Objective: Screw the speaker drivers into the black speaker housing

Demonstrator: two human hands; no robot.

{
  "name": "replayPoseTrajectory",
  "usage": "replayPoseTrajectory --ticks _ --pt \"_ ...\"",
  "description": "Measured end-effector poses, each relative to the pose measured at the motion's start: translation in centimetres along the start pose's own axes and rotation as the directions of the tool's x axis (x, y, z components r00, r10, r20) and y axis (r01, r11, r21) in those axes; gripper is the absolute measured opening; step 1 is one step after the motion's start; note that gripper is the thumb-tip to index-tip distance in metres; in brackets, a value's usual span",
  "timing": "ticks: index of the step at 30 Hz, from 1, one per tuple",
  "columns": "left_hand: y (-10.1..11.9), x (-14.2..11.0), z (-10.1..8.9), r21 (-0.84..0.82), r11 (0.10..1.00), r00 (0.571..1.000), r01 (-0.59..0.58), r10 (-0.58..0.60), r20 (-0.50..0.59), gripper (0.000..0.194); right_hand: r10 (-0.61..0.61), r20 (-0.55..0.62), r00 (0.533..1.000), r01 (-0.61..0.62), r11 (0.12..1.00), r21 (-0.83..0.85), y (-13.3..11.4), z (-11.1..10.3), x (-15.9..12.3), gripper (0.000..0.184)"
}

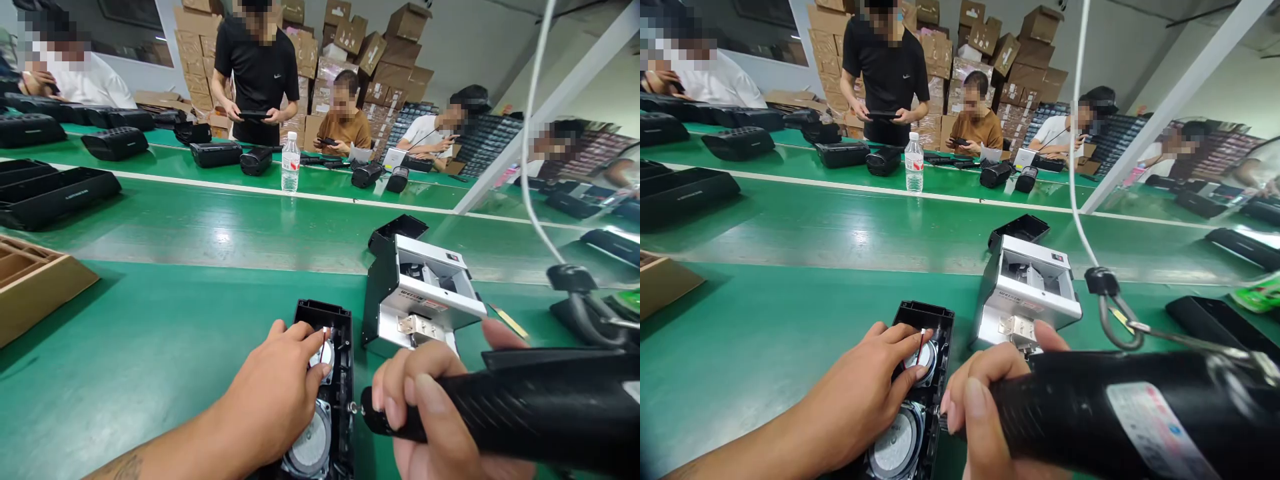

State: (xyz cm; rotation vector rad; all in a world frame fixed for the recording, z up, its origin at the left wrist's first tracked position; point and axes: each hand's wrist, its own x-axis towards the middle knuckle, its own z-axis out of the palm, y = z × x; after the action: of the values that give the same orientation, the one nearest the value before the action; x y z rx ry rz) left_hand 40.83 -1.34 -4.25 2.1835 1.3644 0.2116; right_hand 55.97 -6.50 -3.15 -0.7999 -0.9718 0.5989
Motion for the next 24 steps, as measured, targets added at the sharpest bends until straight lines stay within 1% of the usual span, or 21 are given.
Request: replayPoseTrajectory --ticks 3,8,12,15,19,22,24 --pt "0.0 0.0 0.0 0.011 1.000 1.000 -0.008 0.008 0.007 0.046 0.018 0.059 0.998 -0.019 1.000 0.025 0.9 -0.3 -0.2 0.057" --pt "-0.1 0.0 0.2 0.016 1.000 1.000 -0.004 0.004 0.009 0.047 0.021 0.103 0.994 -0.025 0.999 0.031 1.7 -0.8 -0.5 0.062" --pt "-0.1 0.1 0.3 0.014 1.000 1.000 -0.014 0.014 0.004 0.048 0.040 0.113 0.993 -0.042 0.999 0.017 2.0 -1.0 -0.8 0.061" --pt "-0.1 0.0 0.2 0.024 1.000 1.000 -0.016 0.016 0.010 0.049 0.025 0.108 0.994 -0.028 0.999 0.029 2.4 -1.2 -0.8 0.060" --pt "-0.2 -0.1 0.1 0.021 1.000 1.000 -0.007 0.008 -0.005 0.048 0.017 0.046 0.999 -0.018 1.000 0.009 2.2 -0.5 -1.3 0.057" --pt "-0.2 0.0 0.2 0.024 1.000 1.000 -0.004 0.004 0.006 0.048 0.074 -0.057 0.996 -0.077 0.995 -0.060 1.4 0.5 -2.0 0.056" --pt "-0.2 0.1 0.2 0.028 1.000 1.000 -0.001 0.001 0.008 0.048 0.097 -0.118 0.988 -0.106 0.992 -0.075 1.4 0.5 -2.5 0.060"
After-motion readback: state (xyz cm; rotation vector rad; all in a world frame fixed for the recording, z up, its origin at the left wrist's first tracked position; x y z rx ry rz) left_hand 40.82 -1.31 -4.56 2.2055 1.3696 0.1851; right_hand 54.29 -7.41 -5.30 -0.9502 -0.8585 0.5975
